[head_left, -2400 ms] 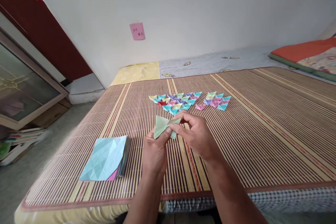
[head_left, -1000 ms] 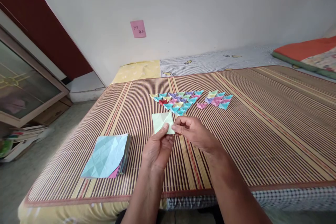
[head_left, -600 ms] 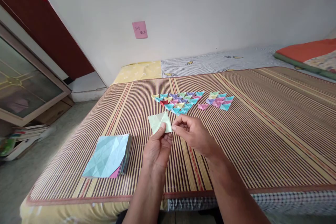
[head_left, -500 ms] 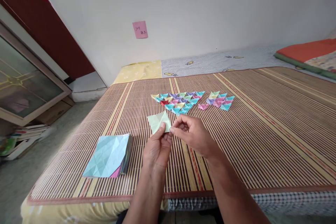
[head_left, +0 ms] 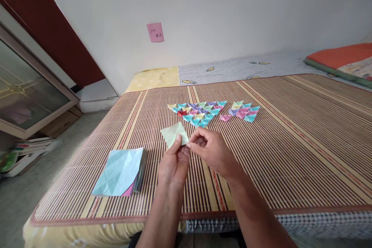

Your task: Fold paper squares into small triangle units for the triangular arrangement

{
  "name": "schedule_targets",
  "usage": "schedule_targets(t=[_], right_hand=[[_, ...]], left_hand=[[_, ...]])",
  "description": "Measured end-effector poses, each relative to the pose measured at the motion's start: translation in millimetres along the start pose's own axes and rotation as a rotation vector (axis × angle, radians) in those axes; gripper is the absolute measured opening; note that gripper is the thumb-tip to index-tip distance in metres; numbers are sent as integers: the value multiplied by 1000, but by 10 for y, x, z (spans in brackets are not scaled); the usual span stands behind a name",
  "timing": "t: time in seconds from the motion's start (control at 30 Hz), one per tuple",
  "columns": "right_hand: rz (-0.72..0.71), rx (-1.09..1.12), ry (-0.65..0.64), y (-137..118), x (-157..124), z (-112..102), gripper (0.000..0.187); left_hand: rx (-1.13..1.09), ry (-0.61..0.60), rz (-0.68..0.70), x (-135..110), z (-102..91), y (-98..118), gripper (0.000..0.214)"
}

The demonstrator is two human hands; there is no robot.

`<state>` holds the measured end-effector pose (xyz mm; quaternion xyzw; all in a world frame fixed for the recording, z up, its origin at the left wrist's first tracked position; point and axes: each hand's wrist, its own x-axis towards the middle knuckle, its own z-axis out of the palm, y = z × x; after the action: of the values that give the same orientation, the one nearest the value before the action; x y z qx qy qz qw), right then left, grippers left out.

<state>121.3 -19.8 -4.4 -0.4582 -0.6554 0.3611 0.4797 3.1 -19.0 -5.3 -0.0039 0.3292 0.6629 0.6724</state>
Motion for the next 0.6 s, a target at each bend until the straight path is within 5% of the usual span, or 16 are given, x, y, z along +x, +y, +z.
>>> schedule_targets(t=[0.37, 0.6], right_hand=[[-7, -36, 84, 16, 7, 57, 13], [37, 147, 74, 91, 31, 51, 12]], left_hand=[[-23, -23, -28, 20, -33, -17, 28], [-23, -49, -65, 5, -31, -14, 24]])
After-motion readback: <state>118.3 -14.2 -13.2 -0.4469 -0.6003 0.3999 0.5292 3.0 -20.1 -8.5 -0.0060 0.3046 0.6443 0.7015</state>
